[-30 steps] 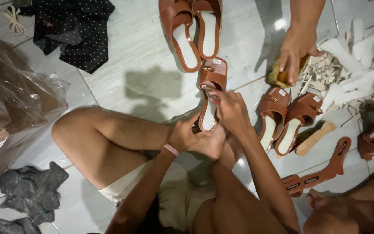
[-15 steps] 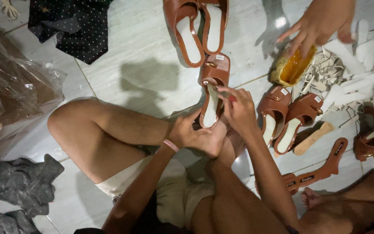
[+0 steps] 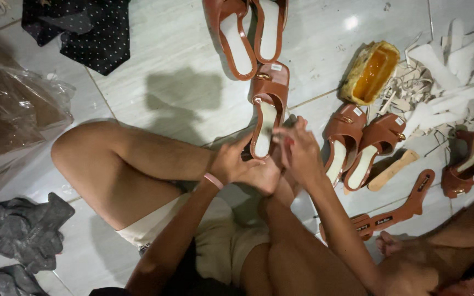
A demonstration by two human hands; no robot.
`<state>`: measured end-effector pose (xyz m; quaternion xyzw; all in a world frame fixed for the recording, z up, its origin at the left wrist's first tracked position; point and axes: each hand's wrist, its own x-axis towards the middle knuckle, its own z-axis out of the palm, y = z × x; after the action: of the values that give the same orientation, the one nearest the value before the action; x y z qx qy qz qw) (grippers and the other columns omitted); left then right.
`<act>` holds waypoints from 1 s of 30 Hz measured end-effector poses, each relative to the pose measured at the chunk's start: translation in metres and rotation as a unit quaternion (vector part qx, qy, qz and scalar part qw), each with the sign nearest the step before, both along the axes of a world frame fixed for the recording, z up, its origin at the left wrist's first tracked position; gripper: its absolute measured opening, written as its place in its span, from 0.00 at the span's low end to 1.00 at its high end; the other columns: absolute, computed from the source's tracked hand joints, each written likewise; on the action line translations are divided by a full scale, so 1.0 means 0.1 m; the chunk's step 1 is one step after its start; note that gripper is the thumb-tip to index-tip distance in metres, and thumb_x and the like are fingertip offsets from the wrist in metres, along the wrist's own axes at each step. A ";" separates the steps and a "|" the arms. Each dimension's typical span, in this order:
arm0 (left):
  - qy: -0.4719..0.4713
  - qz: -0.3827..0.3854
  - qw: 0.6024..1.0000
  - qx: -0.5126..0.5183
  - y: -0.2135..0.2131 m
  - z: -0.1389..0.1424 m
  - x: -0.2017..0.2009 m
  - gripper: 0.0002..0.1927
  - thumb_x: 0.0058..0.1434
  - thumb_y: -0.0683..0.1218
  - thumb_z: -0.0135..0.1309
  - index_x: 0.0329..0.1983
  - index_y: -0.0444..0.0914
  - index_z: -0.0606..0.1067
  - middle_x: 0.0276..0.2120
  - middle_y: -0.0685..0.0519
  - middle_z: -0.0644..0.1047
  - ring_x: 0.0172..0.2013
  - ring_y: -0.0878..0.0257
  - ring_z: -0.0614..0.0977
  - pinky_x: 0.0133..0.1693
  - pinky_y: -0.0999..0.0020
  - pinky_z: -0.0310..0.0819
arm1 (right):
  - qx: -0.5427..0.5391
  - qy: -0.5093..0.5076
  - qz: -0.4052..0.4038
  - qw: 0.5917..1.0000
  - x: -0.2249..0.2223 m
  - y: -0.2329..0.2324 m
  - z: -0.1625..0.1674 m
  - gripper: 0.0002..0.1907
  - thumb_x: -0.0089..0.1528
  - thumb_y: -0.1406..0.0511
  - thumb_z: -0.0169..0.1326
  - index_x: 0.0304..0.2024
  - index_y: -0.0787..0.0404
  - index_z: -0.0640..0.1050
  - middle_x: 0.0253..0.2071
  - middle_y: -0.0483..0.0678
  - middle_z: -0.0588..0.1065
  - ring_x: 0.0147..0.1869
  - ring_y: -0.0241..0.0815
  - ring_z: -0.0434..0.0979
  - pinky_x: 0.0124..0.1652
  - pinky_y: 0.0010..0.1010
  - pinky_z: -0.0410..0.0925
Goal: The person inserts a white insole into a brown sandal and then uses a brush to apply a yellow substance from a container onto the insole. They repeat this process for multiple sandals, handling each one individually.
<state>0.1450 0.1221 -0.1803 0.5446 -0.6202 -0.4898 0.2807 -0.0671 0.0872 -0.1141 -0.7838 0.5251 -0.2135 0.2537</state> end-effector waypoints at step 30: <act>0.011 -0.014 0.999 -0.044 0.01 -0.08 0.02 0.43 0.54 0.56 0.70 0.69 0.37 0.67 0.50 0.36 0.79 0.52 0.40 0.81 0.51 0.53 0.78 | -0.041 -0.087 -0.033 0.995 0.01 0.09 -0.15 0.19 0.64 0.77 0.53 0.54 0.54 0.77 0.44 0.53 0.80 0.43 0.50 0.81 0.46 0.37 0.73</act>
<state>0.1474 0.1235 -0.1886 0.5173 -0.6460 -0.4718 0.3041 -0.0662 0.0962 -0.1295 -0.7541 0.5178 -0.3103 0.2588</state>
